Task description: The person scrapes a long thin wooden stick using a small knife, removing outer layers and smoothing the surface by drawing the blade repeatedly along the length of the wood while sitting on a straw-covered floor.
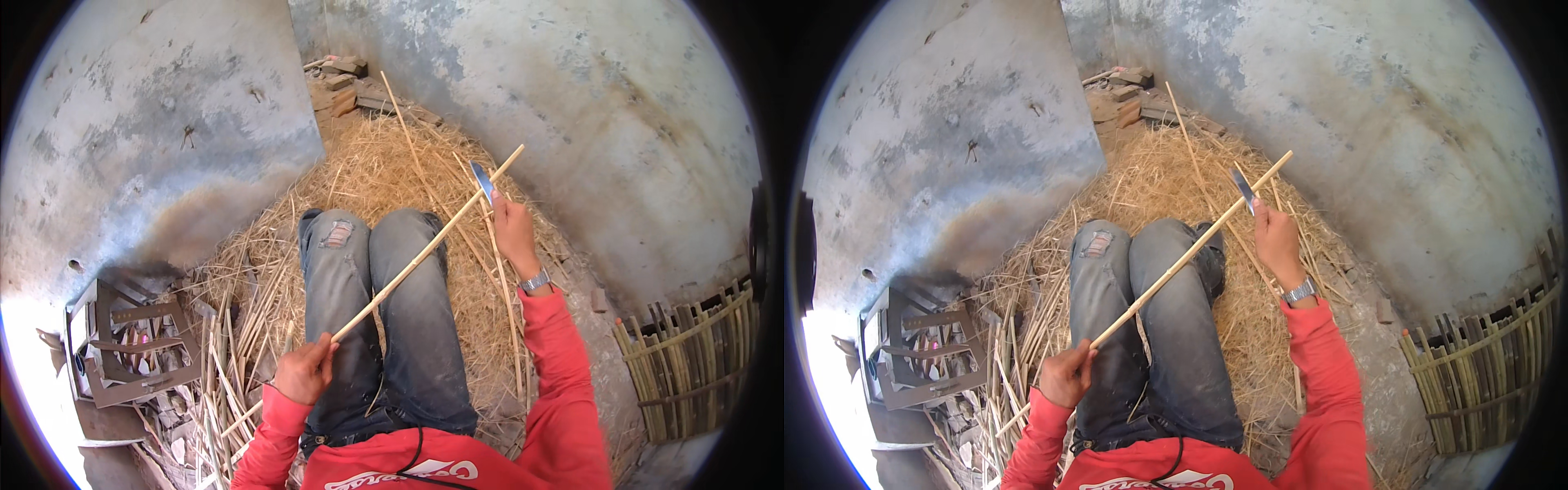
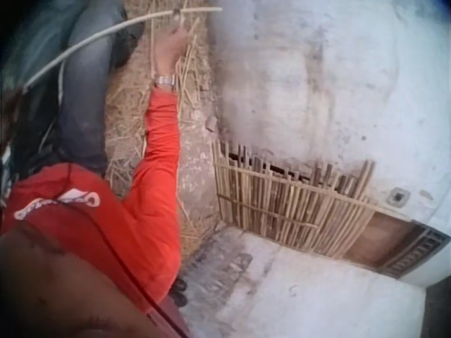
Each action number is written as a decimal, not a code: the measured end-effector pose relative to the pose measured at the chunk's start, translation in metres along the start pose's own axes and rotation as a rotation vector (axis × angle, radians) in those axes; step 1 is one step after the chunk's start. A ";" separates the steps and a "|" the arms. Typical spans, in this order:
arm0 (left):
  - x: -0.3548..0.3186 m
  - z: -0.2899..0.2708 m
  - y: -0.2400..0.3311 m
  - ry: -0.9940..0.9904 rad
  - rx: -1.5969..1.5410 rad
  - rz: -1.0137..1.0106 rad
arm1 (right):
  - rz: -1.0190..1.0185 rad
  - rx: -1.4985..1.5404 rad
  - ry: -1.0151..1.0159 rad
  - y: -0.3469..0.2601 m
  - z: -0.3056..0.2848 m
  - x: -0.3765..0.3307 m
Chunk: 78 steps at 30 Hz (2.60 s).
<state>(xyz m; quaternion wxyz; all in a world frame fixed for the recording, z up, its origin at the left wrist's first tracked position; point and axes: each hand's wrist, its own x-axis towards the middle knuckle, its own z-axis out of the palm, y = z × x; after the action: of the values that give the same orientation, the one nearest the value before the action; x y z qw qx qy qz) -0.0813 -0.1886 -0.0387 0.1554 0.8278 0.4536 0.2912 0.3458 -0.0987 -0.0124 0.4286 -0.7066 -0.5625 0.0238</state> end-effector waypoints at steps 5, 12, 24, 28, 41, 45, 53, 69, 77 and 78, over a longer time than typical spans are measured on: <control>-0.001 0.000 0.007 0.035 0.024 -0.014 | -0.101 0.081 -0.009 -0.029 0.031 -0.048; -0.008 -0.001 -0.005 0.060 0.030 -0.003 | -0.041 0.141 -0.199 -0.022 0.003 -0.037; -0.004 -0.002 0.000 0.042 0.024 -0.052 | -0.056 0.245 -0.128 -0.052 0.030 -0.084; -0.010 -0.004 -0.004 0.041 0.052 -0.033 | -0.036 0.282 -0.306 -0.038 0.021 -0.078; -0.006 -0.001 0.001 0.068 0.196 0.039 | -0.127 0.165 -0.081 -0.043 0.041 -0.065; -0.008 0.000 -0.002 0.082 0.162 0.049 | -0.075 0.128 -0.042 -0.028 0.030 -0.047; 0.006 0.003 0.008 0.061 0.215 0.068 | -0.154 0.108 0.215 -0.010 0.046 -0.007; 0.022 0.008 0.013 0.080 0.203 0.033 | 0.027 0.206 -0.028 -0.037 0.061 -0.046; 0.022 0.015 0.013 0.110 0.176 0.040 | 0.040 0.155 0.030 -0.015 0.040 -0.021; 0.025 0.016 0.015 0.115 0.172 0.053 | 0.071 0.144 0.136 -0.008 0.033 -0.008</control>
<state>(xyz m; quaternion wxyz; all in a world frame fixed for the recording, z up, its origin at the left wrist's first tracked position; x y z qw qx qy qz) -0.0509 -0.1753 -0.0346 0.0497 0.8317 0.4632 0.3020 0.3198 -0.0860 -0.0312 0.5143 -0.6935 -0.5035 0.0311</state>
